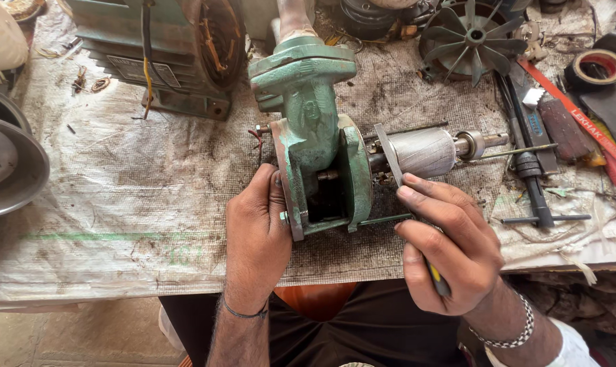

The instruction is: The person holds a green pump assembly on a workbench and uses a flat file to file the cylindrical metal rotor shaft extending from it, steadying the pump with the other hand. They occasionally reposition the file and continue filing the rotating metal cylinder throughout the episode.

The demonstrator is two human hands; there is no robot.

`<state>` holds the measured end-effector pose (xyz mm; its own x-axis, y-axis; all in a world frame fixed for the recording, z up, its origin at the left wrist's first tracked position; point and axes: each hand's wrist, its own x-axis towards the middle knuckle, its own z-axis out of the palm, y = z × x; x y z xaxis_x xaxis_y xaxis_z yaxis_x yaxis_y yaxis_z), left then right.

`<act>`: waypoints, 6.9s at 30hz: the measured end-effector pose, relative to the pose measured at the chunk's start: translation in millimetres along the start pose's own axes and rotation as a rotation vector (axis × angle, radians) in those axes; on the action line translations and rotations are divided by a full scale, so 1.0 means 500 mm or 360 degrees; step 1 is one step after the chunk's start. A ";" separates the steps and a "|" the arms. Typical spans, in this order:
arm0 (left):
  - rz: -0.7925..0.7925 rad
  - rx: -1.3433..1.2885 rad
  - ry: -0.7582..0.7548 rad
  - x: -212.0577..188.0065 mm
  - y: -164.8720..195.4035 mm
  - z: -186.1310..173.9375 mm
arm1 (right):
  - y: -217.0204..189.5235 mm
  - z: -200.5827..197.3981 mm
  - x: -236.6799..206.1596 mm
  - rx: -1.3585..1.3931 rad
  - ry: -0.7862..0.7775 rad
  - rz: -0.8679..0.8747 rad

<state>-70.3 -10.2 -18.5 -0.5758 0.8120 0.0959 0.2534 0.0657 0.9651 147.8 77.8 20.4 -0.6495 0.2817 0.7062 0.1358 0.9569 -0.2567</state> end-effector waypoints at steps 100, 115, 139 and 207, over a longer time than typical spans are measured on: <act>-0.0029 0.0040 0.0012 0.001 0.004 0.001 | 0.011 -0.008 -0.012 0.0067 0.0076 -0.0053; 0.0061 0.0071 0.0036 0.002 -0.006 0.002 | 0.005 -0.015 -0.017 0.0017 0.0033 -0.0010; 0.0013 -0.0113 -0.0031 0.001 -0.006 -0.003 | 0.011 -0.002 -0.008 -0.0033 -0.0064 0.0023; 0.0089 -0.0053 0.0001 -0.001 0.001 -0.001 | 0.003 -0.009 -0.005 -0.0028 -0.0086 0.0044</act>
<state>-70.6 -10.9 -18.0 -0.5622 0.8133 0.1499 0.2591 0.0011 0.9658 152.9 78.7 21.4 -0.6848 0.3045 0.6621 0.1672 0.9499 -0.2639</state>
